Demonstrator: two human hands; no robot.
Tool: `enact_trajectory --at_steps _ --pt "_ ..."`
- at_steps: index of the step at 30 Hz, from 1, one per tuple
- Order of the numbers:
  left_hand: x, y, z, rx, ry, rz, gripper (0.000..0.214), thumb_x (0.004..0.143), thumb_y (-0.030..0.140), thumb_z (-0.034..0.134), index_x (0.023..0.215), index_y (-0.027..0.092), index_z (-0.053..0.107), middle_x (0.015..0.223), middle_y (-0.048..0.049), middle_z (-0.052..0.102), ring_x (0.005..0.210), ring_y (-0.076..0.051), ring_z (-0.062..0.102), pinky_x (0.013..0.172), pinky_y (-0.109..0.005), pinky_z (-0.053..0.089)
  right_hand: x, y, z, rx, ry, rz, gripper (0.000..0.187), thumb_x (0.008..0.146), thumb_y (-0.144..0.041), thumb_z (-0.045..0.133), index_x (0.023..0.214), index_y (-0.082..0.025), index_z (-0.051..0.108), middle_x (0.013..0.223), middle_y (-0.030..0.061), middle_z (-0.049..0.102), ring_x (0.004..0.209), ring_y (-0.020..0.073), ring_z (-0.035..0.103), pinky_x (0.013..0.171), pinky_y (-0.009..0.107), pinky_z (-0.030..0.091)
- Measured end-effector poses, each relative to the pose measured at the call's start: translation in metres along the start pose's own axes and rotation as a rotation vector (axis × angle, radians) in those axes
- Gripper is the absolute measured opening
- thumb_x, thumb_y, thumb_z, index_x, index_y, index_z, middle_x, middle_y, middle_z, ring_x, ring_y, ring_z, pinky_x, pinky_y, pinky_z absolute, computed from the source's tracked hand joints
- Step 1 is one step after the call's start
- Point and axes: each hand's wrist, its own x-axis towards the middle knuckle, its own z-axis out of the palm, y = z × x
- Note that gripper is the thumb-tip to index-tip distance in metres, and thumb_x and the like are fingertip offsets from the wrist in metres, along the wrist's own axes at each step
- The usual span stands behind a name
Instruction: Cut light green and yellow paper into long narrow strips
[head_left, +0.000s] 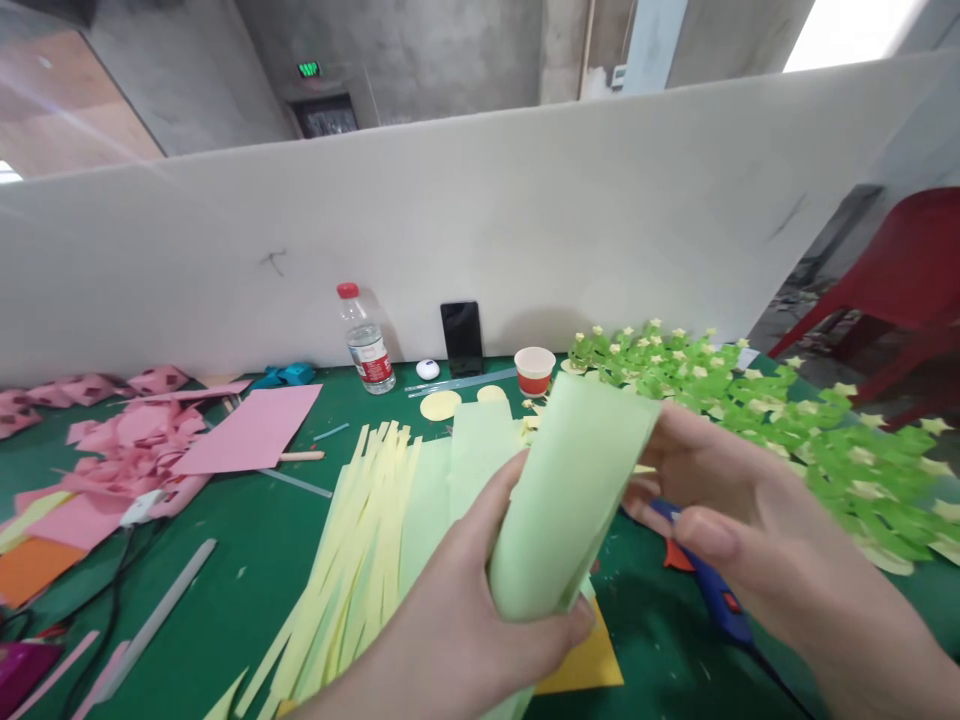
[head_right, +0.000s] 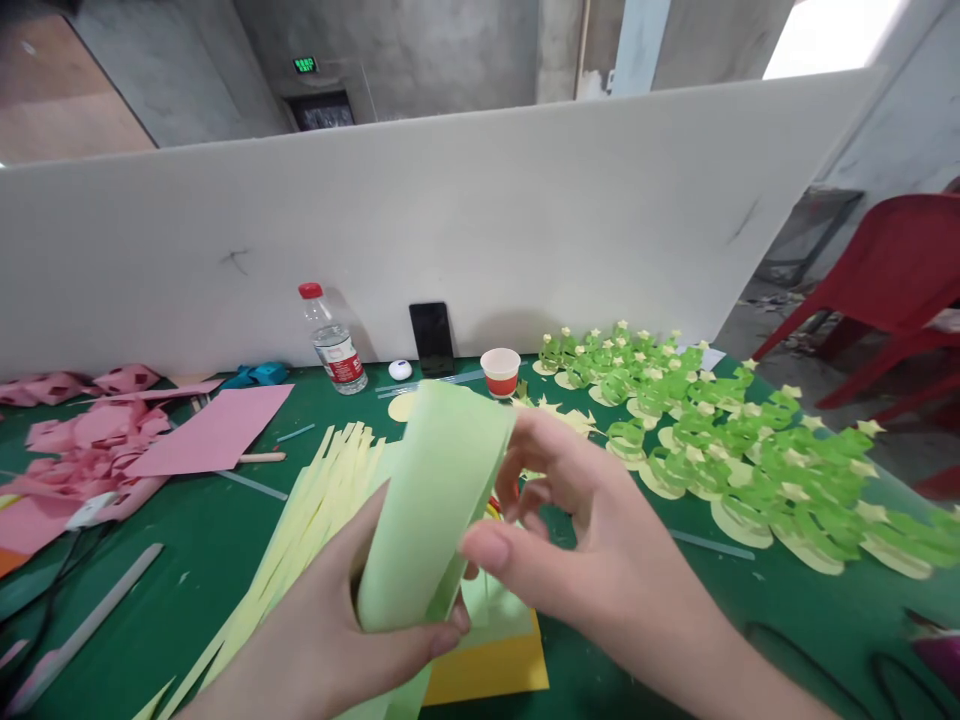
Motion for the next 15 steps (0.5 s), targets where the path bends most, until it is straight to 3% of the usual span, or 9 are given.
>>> enact_trajectory --at_steps 4,6,8,11,15 --pt "-0.001 -0.004 0.006 -0.067 -0.074 -0.114 0.061 0.060 0.016 0.067 0.116 0.031 0.048 0.078 0.0029 0.063 0.074 -0.018 0.062 0.061 -0.025 0.050 0.002 -0.003 0.004 -0.022 0.051 0.065 0.021 0.076 -0.039 0.059 0.066 -0.022 0.064 0.056 -0.0011 0.057 0.043 0.0080 0.049 0.038 0.018 0.040" --pt "-0.002 -0.006 0.004 -0.117 -0.129 -0.143 0.059 0.060 0.023 0.070 0.116 0.029 0.050 0.081 0.0007 0.065 0.077 -0.020 0.063 0.064 -0.027 0.051 0.004 -0.003 0.006 -0.033 0.002 0.096 0.016 0.074 -0.033 0.061 0.065 -0.020 0.063 0.053 -0.0017 0.055 0.038 0.0066 0.047 0.034 0.016 0.038" --pt "-0.001 -0.008 -0.002 -0.130 -0.152 -0.087 0.044 0.067 0.033 0.067 0.110 0.027 0.057 0.090 -0.0024 0.067 0.084 -0.021 0.062 0.070 -0.029 0.051 0.007 0.000 0.009 -0.057 -0.088 0.130 0.015 0.072 -0.030 0.062 0.063 -0.019 0.062 0.051 -0.0023 0.052 0.038 0.0065 0.046 0.033 0.015 0.038" --pt "0.004 -0.010 -0.010 -0.071 -0.126 0.000 0.026 0.077 0.042 0.056 0.090 0.023 0.068 0.084 -0.0026 0.069 0.079 -0.020 0.062 0.069 -0.027 0.051 0.009 0.007 0.016 -0.048 -0.170 0.169 0.014 0.071 -0.028 0.061 0.061 -0.019 0.060 0.046 -0.0039 0.047 0.035 0.0061 0.044 0.030 0.014 0.035" --pt "0.008 -0.011 -0.017 -0.078 -0.039 0.011 0.018 0.075 0.037 0.061 0.072 0.022 0.070 0.072 0.0006 0.070 0.064 -0.015 0.061 0.057 -0.021 0.049 0.006 0.008 0.024 0.049 -0.158 0.201 0.017 0.069 -0.027 0.063 0.055 -0.020 0.056 0.038 -0.0060 0.044 0.029 0.0041 0.032 0.025 0.015 0.026"
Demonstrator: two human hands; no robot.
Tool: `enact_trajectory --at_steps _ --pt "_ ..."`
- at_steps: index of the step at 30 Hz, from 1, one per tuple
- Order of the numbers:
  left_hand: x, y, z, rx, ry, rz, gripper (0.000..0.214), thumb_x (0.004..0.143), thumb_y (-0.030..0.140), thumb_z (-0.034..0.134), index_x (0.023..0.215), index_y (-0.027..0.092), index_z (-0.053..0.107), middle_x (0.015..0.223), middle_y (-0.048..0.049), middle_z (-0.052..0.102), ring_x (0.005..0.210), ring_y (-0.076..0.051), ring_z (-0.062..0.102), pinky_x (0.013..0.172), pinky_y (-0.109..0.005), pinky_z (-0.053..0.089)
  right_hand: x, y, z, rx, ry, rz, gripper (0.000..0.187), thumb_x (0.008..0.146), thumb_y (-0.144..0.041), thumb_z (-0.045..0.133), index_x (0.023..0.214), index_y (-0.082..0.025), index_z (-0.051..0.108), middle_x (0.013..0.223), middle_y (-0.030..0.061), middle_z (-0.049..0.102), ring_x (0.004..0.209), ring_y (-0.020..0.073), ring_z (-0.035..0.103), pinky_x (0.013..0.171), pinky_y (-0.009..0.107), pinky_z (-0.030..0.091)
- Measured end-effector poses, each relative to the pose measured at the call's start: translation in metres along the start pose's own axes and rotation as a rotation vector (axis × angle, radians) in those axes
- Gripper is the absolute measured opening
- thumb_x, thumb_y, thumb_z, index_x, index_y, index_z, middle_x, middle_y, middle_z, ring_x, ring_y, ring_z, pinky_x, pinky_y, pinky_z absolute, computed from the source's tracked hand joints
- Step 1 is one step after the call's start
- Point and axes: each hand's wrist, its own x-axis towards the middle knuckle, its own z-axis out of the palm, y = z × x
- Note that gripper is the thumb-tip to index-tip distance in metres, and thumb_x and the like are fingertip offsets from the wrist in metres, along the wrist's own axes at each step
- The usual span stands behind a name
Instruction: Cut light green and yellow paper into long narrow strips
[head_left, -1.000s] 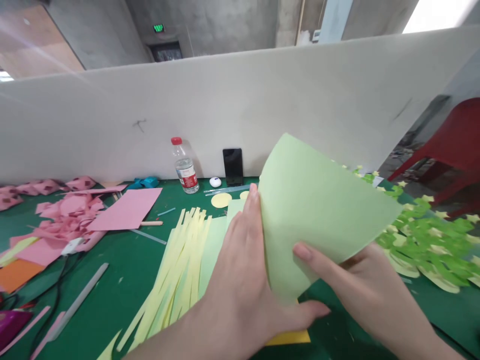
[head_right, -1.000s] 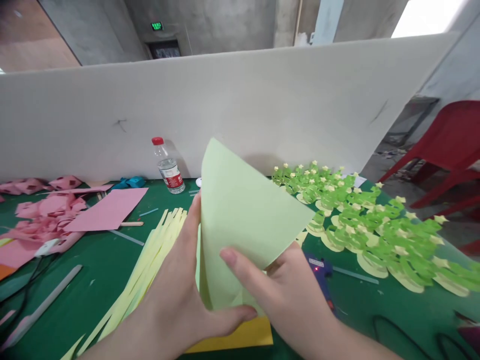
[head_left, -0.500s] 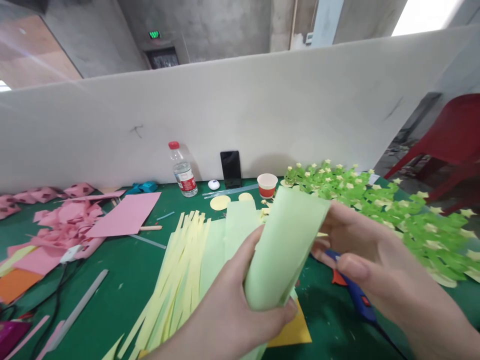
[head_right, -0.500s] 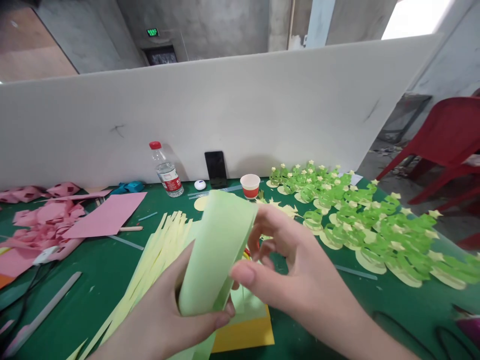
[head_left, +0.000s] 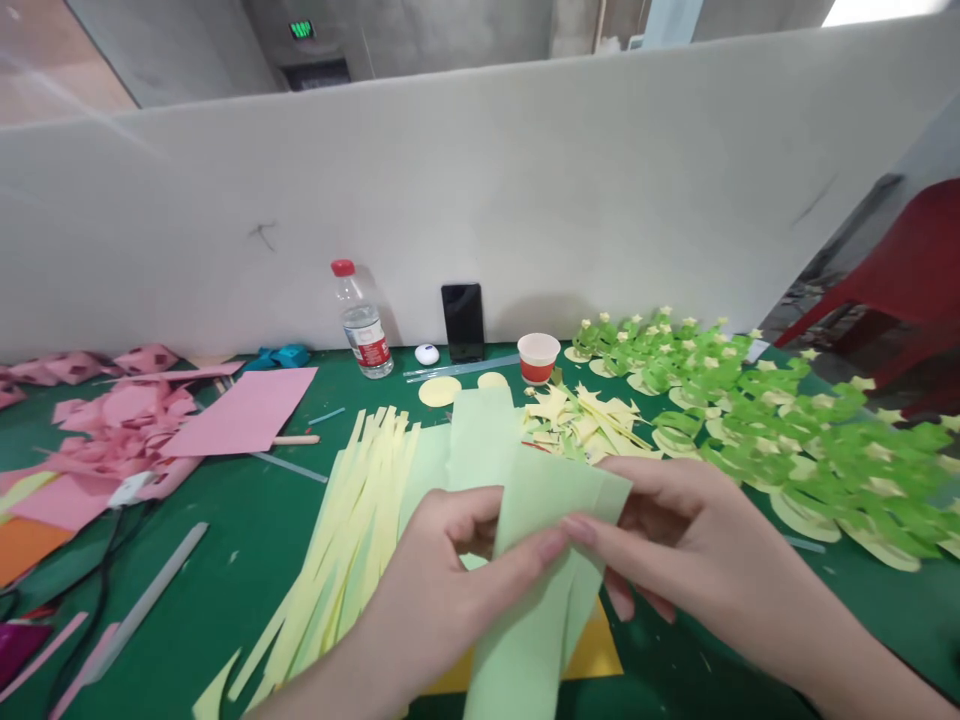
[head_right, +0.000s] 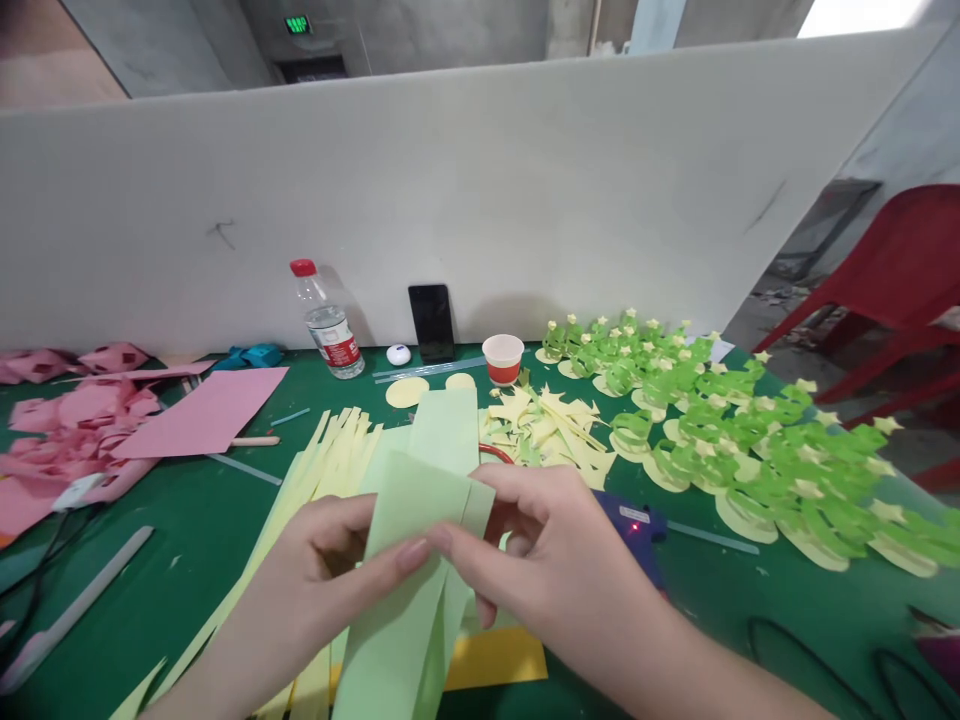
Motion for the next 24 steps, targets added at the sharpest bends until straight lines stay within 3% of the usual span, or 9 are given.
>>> enact_trajectory --at_steps 5,9,13,19,24 --pt "-0.003 -0.002 -0.004 -0.114 0.003 -0.078 0.013 0.070 0.035 0.067 0.072 0.022 0.070 0.066 0.0015 0.067 0.055 -0.012 0.058 0.047 -0.018 0.047 -0.005 -0.006 0.000 0.075 0.074 0.110 0.021 0.065 -0.025 0.067 0.050 -0.020 0.053 0.038 -0.0064 0.045 0.029 0.0043 0.035 0.031 0.017 0.031" --pt "-0.001 -0.003 -0.006 -0.136 -0.001 -0.103 0.008 0.067 0.030 0.070 0.070 0.023 0.070 0.065 0.0030 0.067 0.054 -0.011 0.058 0.047 -0.016 0.046 -0.004 -0.004 -0.004 0.082 -0.013 0.073 0.019 0.067 -0.019 0.065 0.051 -0.021 0.054 0.041 -0.0062 0.049 0.029 0.0044 0.039 0.028 0.016 0.027" --pt "0.002 -0.002 -0.007 -0.141 0.015 -0.127 0.009 0.064 0.028 0.072 0.070 0.023 0.069 0.063 0.0036 0.067 0.052 -0.010 0.057 0.045 -0.016 0.045 -0.001 -0.005 -0.003 0.019 0.030 0.035 0.022 0.069 -0.019 0.061 0.048 -0.020 0.054 0.041 -0.0046 0.051 0.029 0.0043 0.040 0.028 0.015 0.028" --pt "0.001 0.002 -0.006 0.044 0.080 -0.028 0.017 0.071 0.034 0.063 0.066 0.019 0.069 0.060 0.0002 0.064 0.053 -0.012 0.054 0.046 -0.019 0.044 0.003 -0.010 -0.002 -0.043 0.022 0.016 0.022 0.070 -0.021 0.058 0.048 -0.019 0.055 0.041 -0.0027 0.053 0.031 0.0050 0.043 0.028 0.015 0.030" --pt "0.004 -0.002 -0.010 0.204 0.165 0.014 0.026 0.071 0.036 0.062 0.055 0.015 0.061 0.048 0.0021 0.051 0.045 -0.009 0.042 0.041 -0.018 0.036 0.006 -0.002 -0.002 -0.044 0.029 0.060 0.015 0.069 -0.024 0.063 0.056 -0.018 0.059 0.045 -0.0032 0.055 0.031 0.0036 0.042 0.029 0.013 0.031"
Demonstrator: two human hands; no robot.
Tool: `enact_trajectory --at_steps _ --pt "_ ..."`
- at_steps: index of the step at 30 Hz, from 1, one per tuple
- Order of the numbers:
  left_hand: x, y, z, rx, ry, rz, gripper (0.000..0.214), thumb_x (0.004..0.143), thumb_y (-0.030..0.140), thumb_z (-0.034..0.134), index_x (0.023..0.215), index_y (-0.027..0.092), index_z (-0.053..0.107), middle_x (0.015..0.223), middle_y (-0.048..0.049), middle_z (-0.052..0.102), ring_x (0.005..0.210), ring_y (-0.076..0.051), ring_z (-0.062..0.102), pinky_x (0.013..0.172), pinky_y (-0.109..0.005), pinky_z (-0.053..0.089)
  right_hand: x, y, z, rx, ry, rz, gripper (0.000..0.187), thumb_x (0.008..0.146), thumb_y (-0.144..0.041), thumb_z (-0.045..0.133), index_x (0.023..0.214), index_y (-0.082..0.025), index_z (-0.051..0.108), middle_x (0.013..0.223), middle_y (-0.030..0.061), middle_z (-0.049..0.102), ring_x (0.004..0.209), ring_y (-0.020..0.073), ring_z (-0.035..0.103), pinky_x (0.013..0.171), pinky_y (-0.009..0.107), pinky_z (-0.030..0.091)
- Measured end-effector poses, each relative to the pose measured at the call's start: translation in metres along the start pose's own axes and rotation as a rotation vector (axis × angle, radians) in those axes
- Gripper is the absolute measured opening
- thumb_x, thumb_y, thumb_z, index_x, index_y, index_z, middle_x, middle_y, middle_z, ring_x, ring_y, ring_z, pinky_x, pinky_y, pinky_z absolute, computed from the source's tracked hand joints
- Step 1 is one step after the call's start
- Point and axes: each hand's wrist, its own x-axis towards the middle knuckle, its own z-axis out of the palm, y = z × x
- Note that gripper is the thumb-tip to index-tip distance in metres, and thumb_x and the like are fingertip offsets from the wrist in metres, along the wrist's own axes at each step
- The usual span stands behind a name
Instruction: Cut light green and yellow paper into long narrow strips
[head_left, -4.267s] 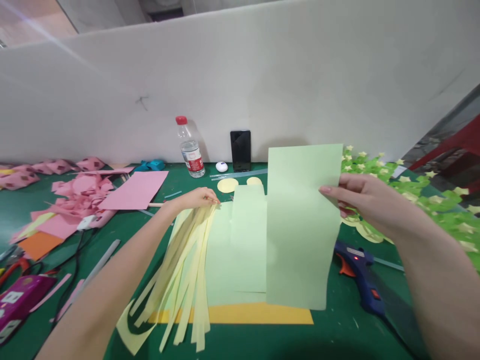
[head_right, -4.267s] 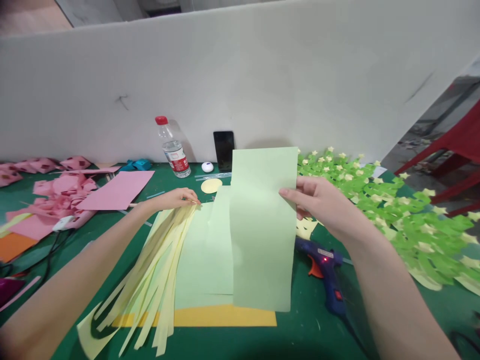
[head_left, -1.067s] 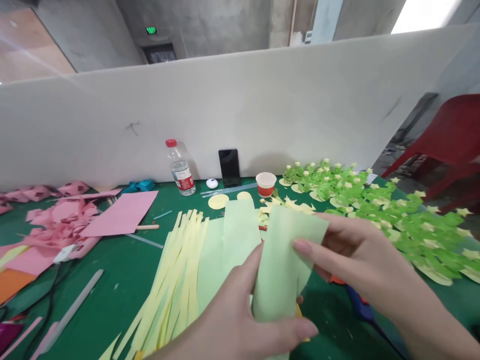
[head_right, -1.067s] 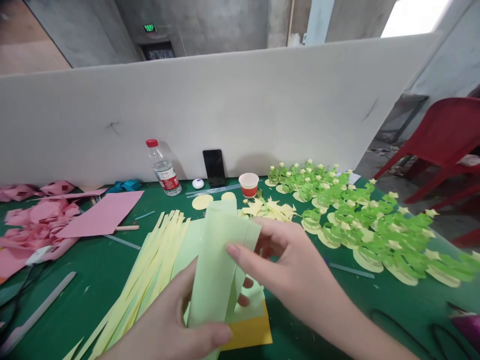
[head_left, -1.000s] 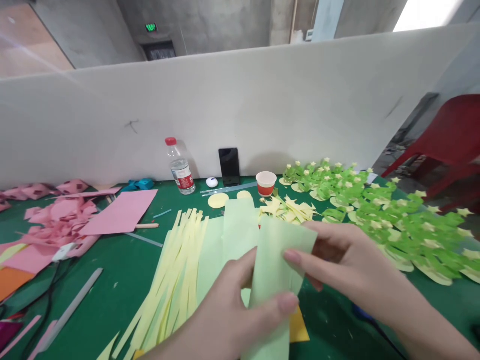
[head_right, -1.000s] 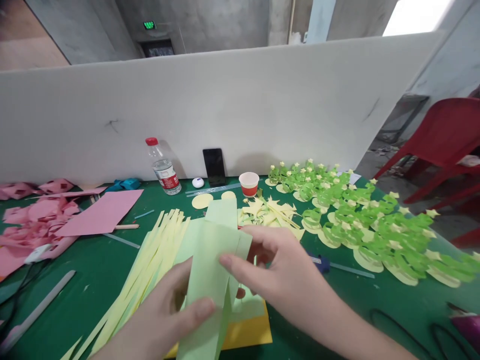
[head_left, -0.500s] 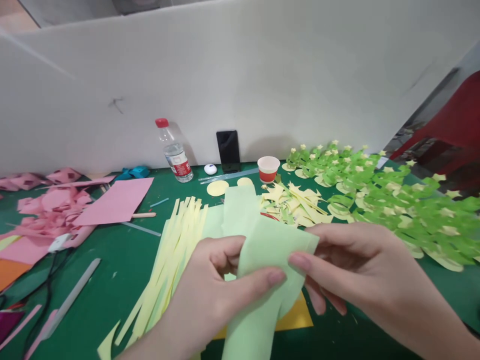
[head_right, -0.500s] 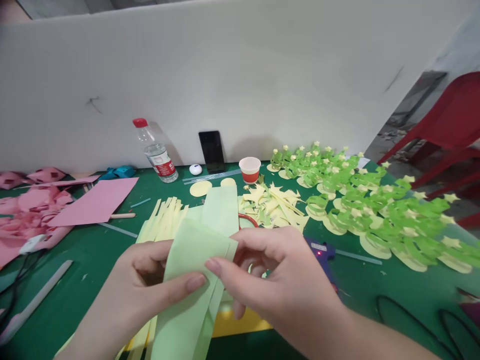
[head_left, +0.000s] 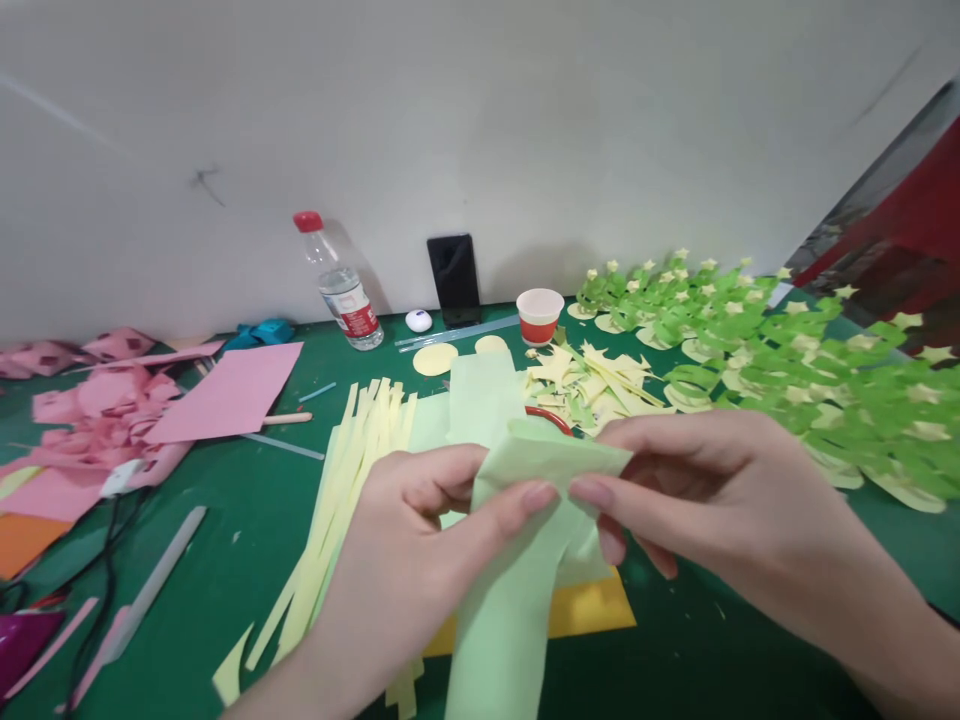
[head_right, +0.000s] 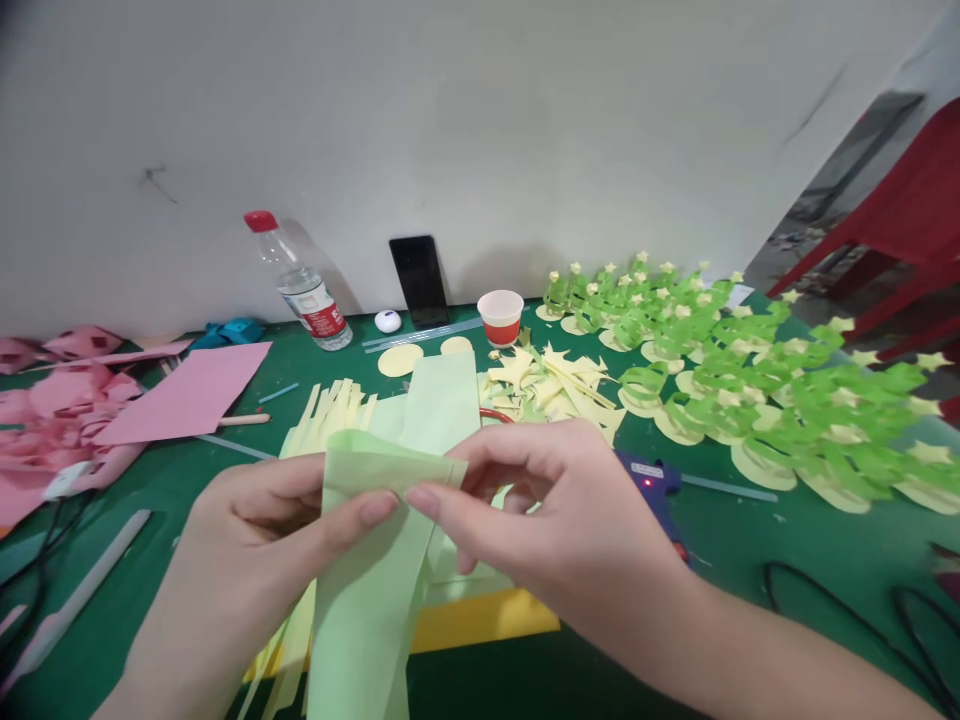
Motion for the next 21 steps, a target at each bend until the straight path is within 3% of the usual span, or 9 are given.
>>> enact_trajectory --at_steps 9,13,17,21 --pt "-0.0013 -0.0003 -0.0008 -0.029 0.009 -0.048 0.025 0.066 0.038 0.067 0.056 0.015 0.064 0.048 0.0016 0.053 0.044 -0.009 0.044 0.038 -0.017 0.036 -0.0024 -0.0021 0.0005 0.038 0.028 -0.010 0.016 0.067 -0.020 0.064 0.052 -0.016 0.062 0.045 -0.0007 0.057 0.035 0.0041 0.045 0.033 0.012 0.036" --pt "-0.0007 0.0014 -0.0009 -0.150 -0.027 -0.083 0.014 0.065 0.033 0.070 0.064 0.019 0.070 0.056 0.0018 0.063 0.048 -0.009 0.050 0.041 -0.015 0.041 -0.0019 -0.0037 -0.0005 0.039 0.004 -0.055 0.016 0.068 -0.015 0.063 0.052 -0.017 0.062 0.047 -0.0017 0.057 0.036 0.0033 0.046 0.033 0.010 0.036" --pt "0.0010 0.0022 -0.0006 -0.181 -0.027 -0.093 0.010 0.061 0.026 0.073 0.060 0.018 0.068 0.054 0.0031 0.063 0.048 -0.008 0.051 0.041 -0.014 0.042 -0.0040 -0.0046 -0.0012 0.051 -0.015 -0.090 0.015 0.071 -0.011 0.062 0.058 -0.017 0.065 0.050 -0.0018 0.060 0.038 0.0033 0.048 0.036 0.010 0.039" --pt "-0.0004 0.0044 0.0037 -0.189 0.046 -0.113 0.014 0.059 0.028 0.073 0.055 0.017 0.065 0.051 0.0036 0.061 0.046 -0.007 0.049 0.040 -0.013 0.040 -0.0066 -0.0038 -0.0020 0.024 -0.028 -0.118 0.015 0.074 -0.012 0.061 0.061 -0.017 0.066 0.053 -0.0017 0.061 0.039 0.0032 0.049 0.037 0.009 0.040"
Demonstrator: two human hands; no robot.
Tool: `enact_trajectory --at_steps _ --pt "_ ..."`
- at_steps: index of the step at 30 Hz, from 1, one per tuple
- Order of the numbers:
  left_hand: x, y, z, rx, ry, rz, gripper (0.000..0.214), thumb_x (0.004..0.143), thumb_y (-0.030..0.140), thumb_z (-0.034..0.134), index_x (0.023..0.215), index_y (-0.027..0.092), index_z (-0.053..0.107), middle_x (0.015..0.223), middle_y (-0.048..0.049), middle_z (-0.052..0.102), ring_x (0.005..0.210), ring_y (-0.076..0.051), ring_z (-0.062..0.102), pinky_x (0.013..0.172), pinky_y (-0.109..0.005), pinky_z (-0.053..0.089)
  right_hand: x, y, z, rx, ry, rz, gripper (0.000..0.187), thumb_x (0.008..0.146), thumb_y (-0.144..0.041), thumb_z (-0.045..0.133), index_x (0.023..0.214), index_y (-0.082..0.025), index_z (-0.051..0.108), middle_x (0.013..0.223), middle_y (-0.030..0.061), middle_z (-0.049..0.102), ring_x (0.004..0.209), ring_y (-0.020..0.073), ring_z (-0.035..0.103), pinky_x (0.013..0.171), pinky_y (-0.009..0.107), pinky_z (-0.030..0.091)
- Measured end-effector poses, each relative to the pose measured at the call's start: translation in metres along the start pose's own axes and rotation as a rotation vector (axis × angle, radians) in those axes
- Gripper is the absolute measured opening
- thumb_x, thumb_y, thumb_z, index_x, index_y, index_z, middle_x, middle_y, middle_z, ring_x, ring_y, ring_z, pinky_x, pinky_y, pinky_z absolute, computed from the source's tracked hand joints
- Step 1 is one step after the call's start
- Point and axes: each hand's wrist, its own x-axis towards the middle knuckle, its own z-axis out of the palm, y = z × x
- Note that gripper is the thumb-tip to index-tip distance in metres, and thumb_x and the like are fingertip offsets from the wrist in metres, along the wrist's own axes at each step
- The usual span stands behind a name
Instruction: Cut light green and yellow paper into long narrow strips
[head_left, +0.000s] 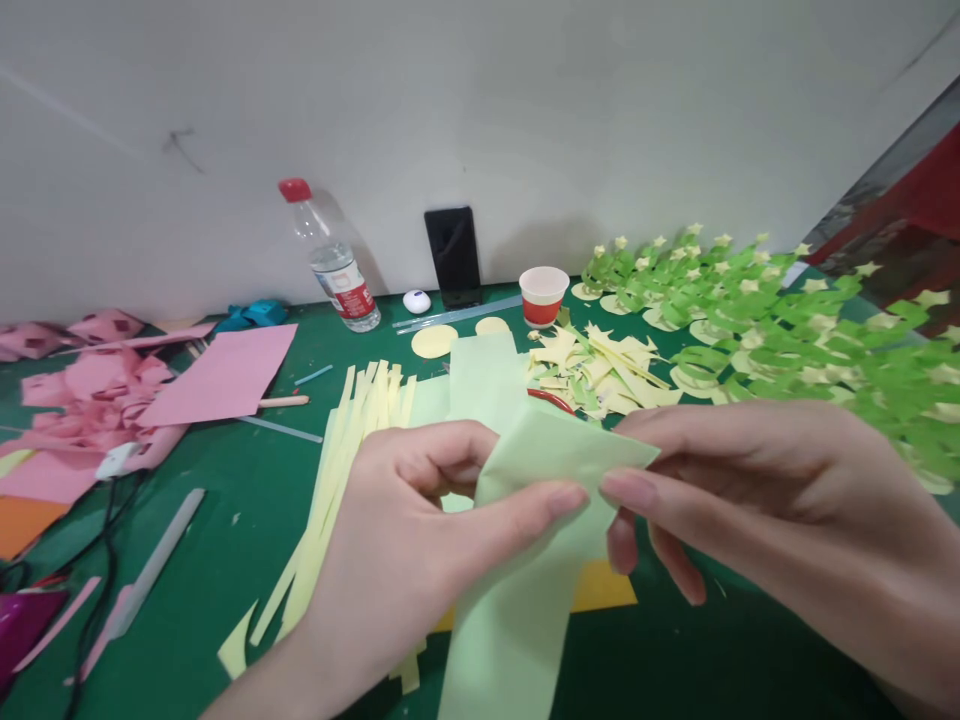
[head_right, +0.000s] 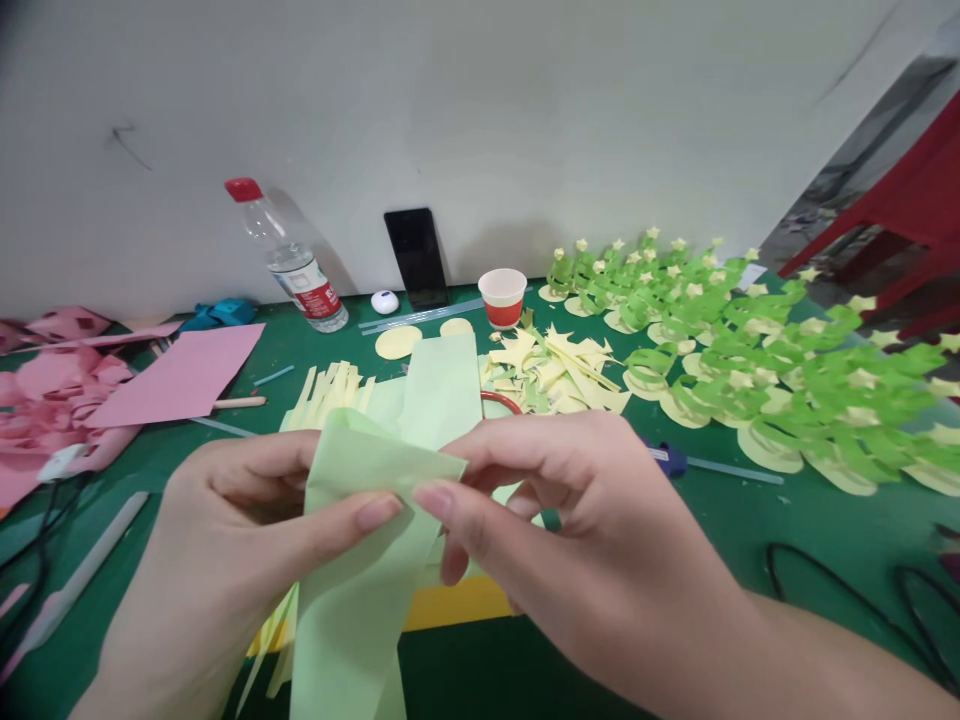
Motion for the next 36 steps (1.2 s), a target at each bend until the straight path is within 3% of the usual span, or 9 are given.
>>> enact_trajectory --at_steps 3,9,15,20,23,26,30,32,36 --pt "-0.002 0.002 0.003 -0.003 0.064 -0.010 0.017 0.057 0.028 0.073 0.052 0.016 0.063 0.049 0.0038 0.059 0.045 -0.007 0.047 0.039 -0.013 0.038 -0.003 0.003 0.000 0.010 -0.001 -0.021 0.016 0.075 -0.012 0.060 0.062 -0.019 0.066 0.053 -0.0026 0.061 0.041 0.0031 0.049 0.038 0.008 0.041" --pt "-0.003 0.004 0.004 0.037 0.073 -0.038 0.022 0.057 0.032 0.073 0.050 0.016 0.061 0.047 0.0038 0.056 0.044 -0.007 0.045 0.038 -0.013 0.037 -0.005 0.011 -0.001 0.062 -0.010 -0.020 0.015 0.075 -0.013 0.062 0.069 -0.024 0.068 0.056 -0.0038 0.061 0.041 0.0040 0.049 0.039 0.008 0.043" --pt "-0.001 0.005 0.004 -0.010 0.066 -0.056 0.019 0.056 0.026 0.073 0.048 0.016 0.060 0.046 0.0058 0.054 0.043 -0.005 0.044 0.037 -0.011 0.035 -0.004 0.012 0.000 0.097 -0.003 0.084 0.010 0.073 -0.018 0.065 0.069 -0.025 0.071 0.055 -0.0028 0.063 0.038 0.0046 0.048 0.035 0.009 0.042" --pt "0.004 0.003 -0.001 0.016 -0.025 -0.058 0.017 0.058 0.027 0.073 0.053 0.016 0.062 0.049 0.0045 0.056 0.045 -0.006 0.045 0.038 -0.013 0.036 -0.002 0.013 0.000 0.127 0.011 0.146 0.006 0.071 -0.022 0.068 0.066 -0.023 0.071 0.055 -0.0015 0.065 0.040 0.0057 0.051 0.034 0.009 0.044" --pt "0.009 0.000 -0.005 0.009 -0.096 -0.053 0.015 0.062 0.031 0.071 0.060 0.016 0.066 0.056 0.0026 0.060 0.049 -0.008 0.048 0.042 -0.015 0.039 0.002 0.013 -0.003 0.084 0.097 0.137 0.011 0.069 -0.024 0.069 0.058 -0.020 0.067 0.052 -0.0015 0.063 0.037 0.0058 0.051 0.035 0.012 0.044" --pt "0.013 -0.003 -0.008 0.016 -0.090 -0.014 0.018 0.067 0.031 0.068 0.057 0.017 0.065 0.050 0.0046 0.053 0.046 -0.006 0.039 0.041 -0.015 0.033 0.007 0.012 -0.007 0.006 0.195 0.138 0.019 0.070 -0.023 0.068 0.053 -0.020 0.063 0.042 -0.0027 0.056 0.034 0.0060 0.049 0.031 0.014 0.040" --pt "0.016 -0.002 -0.011 0.060 -0.069 0.043 0.028 0.069 0.030 0.066 0.047 0.016 0.058 0.044 0.0064 0.038 0.044 -0.005 0.027 0.040 -0.017 0.025 0.012 0.012 -0.018 -0.009 0.144 0.174 0.020 0.070 -0.024 0.069 0.052 -0.019 0.061 0.042 -0.0025 0.057 0.033 0.0058 0.049 0.026 0.015 0.029" --pt "0.017 -0.002 -0.011 0.054 -0.066 0.041 0.024 0.069 0.028 0.066 0.049 0.016 0.061 0.046 0.0056 0.042 0.046 -0.006 0.031 0.042 -0.017 0.028 0.013 0.013 -0.024 0.007 0.112 0.162 0.018 0.069 -0.025 0.070 0.054 -0.019 0.061 0.048 -0.0013 0.062 0.033 0.0069 0.052 0.030 0.017 0.035" --pt "0.017 -0.004 -0.010 -0.015 -0.106 0.007 0.015 0.070 0.028 0.064 0.059 0.018 0.065 0.055 0.0034 0.052 0.053 -0.008 0.040 0.050 -0.018 0.035 0.015 0.015 -0.031 0.003 0.170 0.129 0.017 0.068 -0.026 0.071 0.056 -0.019 0.062 0.048 -0.0015 0.063 0.036 0.0092 0.054 0.035 0.019 0.041"
